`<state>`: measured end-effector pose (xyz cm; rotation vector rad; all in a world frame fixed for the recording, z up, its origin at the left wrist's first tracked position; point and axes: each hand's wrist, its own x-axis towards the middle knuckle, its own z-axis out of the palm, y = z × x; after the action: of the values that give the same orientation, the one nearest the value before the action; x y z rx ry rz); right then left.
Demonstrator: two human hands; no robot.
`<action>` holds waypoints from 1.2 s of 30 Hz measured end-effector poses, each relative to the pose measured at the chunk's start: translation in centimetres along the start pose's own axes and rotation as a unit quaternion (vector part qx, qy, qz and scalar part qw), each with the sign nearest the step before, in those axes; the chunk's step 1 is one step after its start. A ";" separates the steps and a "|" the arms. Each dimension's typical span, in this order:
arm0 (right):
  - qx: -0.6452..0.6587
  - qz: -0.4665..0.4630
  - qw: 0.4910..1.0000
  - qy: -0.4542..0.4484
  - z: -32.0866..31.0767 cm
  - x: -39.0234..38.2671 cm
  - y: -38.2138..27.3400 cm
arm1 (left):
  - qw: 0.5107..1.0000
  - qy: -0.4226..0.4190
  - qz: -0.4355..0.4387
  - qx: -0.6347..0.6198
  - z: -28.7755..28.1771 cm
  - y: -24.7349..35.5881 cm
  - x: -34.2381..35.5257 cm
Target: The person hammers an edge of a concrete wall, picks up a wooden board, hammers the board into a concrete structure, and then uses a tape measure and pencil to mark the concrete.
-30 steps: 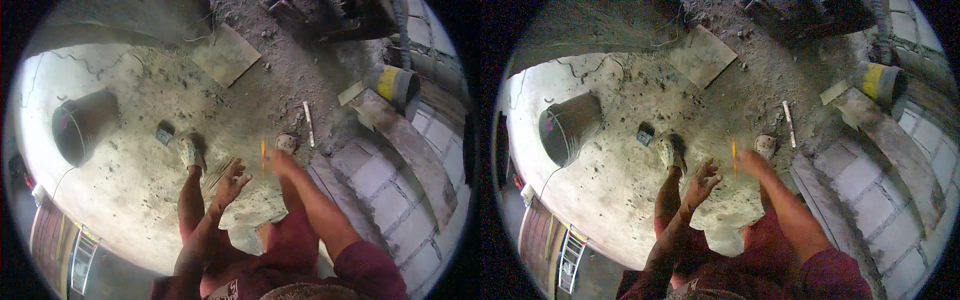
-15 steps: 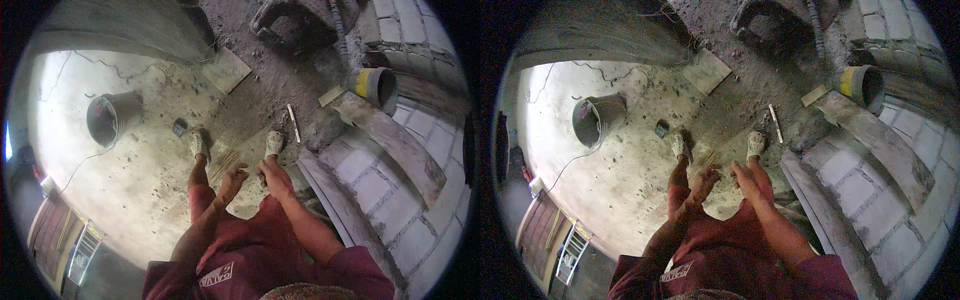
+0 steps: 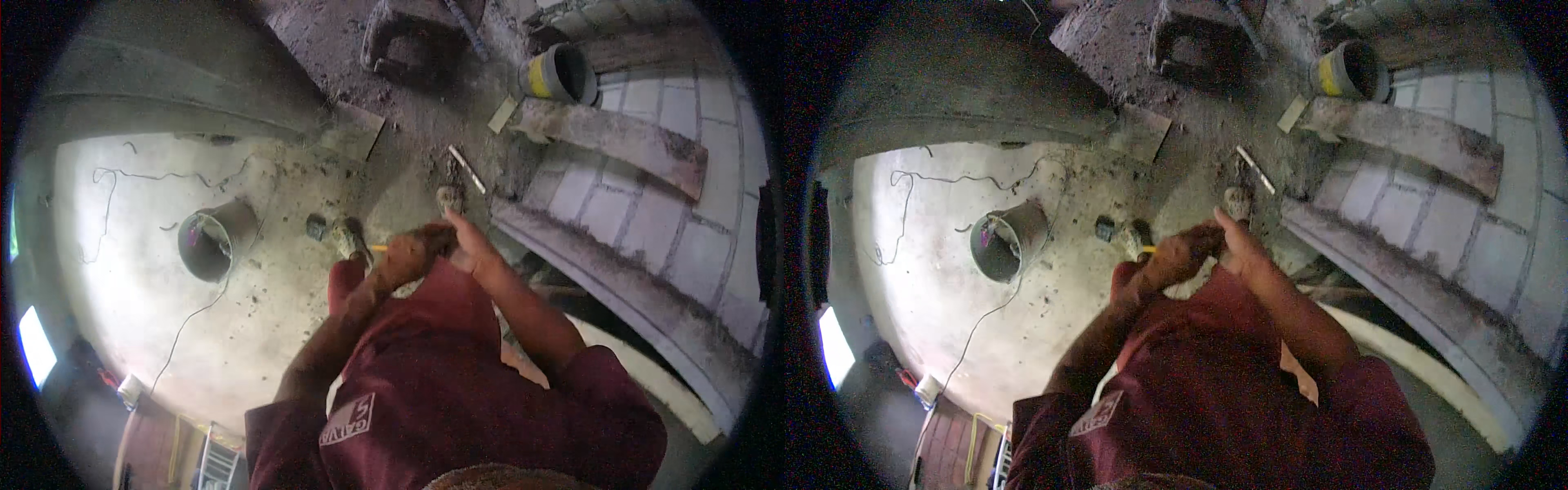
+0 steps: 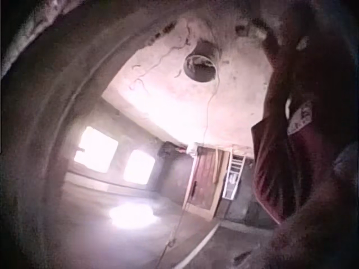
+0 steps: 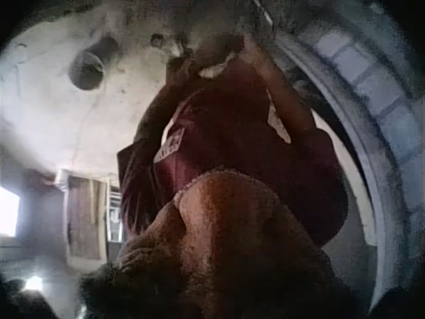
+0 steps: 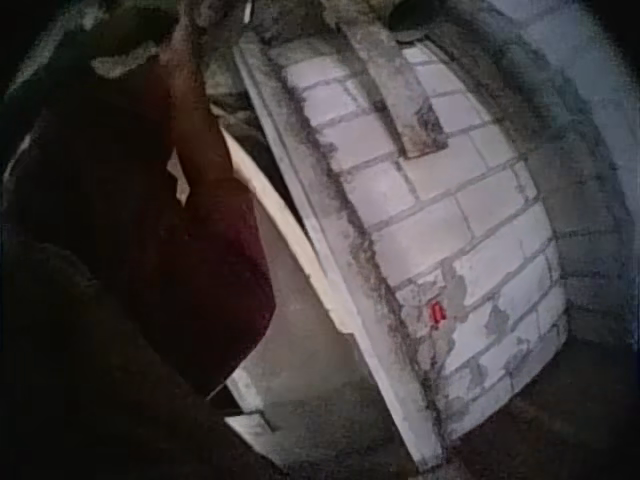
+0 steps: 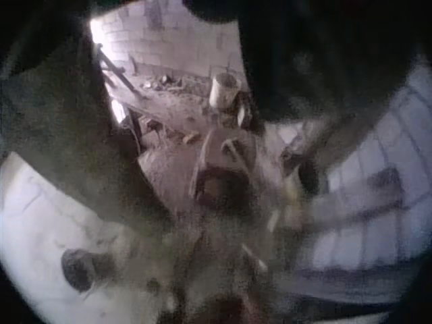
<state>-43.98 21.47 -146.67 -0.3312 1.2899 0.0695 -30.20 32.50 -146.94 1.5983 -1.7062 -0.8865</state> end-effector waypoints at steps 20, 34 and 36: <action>0.197 -0.061 0.972 -0.113 -5.3 0.1 -14.0 | 1.000 -0.004 -0.031 0.005 -1.5 1.5 17.3; -0.024 -0.138 0.982 0.124 -11.7 -0.5 -25.8 | 0.929 0.097 -0.217 -0.284 -9.0 -5.0 27.2; -0.048 -0.153 0.972 0.171 -14.6 -2.0 -26.6 | 0.856 0.155 -0.256 -0.421 -9.5 -7.7 26.1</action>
<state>-51.90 -7.63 -142.84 -0.6442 1.5629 -0.1955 -19.77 5.64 -147.79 1.4384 -0.4964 -1.3021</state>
